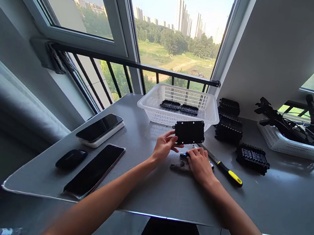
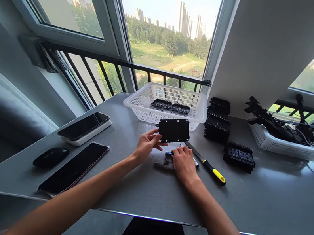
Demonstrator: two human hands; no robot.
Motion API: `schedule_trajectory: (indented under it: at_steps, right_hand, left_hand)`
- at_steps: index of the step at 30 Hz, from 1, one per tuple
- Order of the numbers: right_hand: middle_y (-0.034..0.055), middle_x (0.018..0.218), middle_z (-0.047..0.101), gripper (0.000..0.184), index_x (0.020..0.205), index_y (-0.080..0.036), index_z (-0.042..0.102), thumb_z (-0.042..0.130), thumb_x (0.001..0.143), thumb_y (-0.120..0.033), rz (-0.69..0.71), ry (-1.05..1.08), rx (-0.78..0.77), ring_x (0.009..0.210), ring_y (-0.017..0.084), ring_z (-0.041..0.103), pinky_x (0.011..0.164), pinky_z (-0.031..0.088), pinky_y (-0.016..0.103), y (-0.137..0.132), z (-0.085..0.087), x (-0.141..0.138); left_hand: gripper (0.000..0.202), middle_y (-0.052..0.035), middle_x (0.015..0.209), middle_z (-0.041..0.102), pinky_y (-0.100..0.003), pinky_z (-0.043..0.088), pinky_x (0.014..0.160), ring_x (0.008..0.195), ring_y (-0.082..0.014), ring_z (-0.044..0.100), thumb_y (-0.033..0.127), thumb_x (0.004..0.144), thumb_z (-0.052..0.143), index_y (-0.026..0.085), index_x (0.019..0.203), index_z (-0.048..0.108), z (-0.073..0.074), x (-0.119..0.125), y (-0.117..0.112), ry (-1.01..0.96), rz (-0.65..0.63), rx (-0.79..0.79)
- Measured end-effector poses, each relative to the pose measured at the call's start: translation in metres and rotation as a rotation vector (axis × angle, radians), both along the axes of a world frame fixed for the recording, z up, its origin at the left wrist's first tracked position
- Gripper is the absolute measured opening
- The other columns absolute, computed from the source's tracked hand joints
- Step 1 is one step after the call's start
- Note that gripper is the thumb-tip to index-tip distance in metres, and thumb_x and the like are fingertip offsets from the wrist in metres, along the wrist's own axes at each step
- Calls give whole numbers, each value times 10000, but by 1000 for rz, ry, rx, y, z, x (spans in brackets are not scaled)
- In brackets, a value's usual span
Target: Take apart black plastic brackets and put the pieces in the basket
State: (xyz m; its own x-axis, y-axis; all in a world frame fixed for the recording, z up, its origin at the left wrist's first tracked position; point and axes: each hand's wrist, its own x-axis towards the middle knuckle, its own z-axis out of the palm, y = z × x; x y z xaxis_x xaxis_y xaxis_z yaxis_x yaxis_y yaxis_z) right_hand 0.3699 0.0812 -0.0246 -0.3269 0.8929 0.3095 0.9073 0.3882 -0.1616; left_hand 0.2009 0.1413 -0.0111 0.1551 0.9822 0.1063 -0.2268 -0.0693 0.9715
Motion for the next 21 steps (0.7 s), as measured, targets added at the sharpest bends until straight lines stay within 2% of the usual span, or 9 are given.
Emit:
schedule_trajectory:
  at_steps: [5, 9, 11, 14, 18, 21]
  right_hand:
    - [121, 1048, 642, 208, 1063, -174, 605, 435, 944, -161, 29, 111, 7, 1025, 287, 500, 867, 396, 428, 1, 1, 5]
    - [94, 1017, 652, 189, 1075, -187, 584, 457, 936, -198, 135, 493, 33, 941, 232, 573, 830, 449, 366, -1, 16, 15]
    - [73, 977, 665, 194, 1072, -196, 589, 469, 932, -256, 53, 715, 70, 840, 202, 600, 773, 471, 335, -3, 24, 20]
    - [51, 883, 690, 198, 1002, -197, 641, 550, 884, -327, -43, 874, 45, 717, 184, 608, 699, 484, 319, -6, 32, 27]
    - [61, 890, 704, 258, 994, -185, 677, 605, 839, -378, -96, 1074, 42, 747, 197, 633, 700, 499, 323, -7, 36, 34]
    - [58, 854, 706, 288, 960, -178, 695, 645, 802, -412, -82, 1199, -30, 744, 196, 634, 672, 500, 315, -5, 38, 36]
  left_hand:
    - [516, -106, 911, 724, -232, 524, 457, 695, -254, 732, 473, 761, 675, 141, 1131, 535, 0, 0, 0, 12, -10, 17]
    - [538, -105, 884, 727, -241, 528, 468, 701, -259, 731, 482, 768, 667, 131, 1152, 527, 3, -2, 0, 31, 3, 28]
    - [555, -102, 868, 728, -243, 527, 468, 696, -259, 731, 487, 768, 666, 127, 1165, 523, 4, -3, 0, 35, 9, 30]
    - [567, -96, 852, 727, -242, 523, 468, 686, -256, 729, 490, 763, 672, 123, 1169, 523, 4, -3, -1, 47, 22, 31]
    - [560, -90, 845, 726, -238, 518, 465, 671, -252, 728, 483, 757, 675, 125, 1162, 530, 3, -2, -1, 58, 16, 33]
    - [552, -85, 834, 724, -238, 514, 460, 662, -251, 727, 479, 753, 676, 123, 1152, 535, 3, -1, -1, 70, 9, 37]
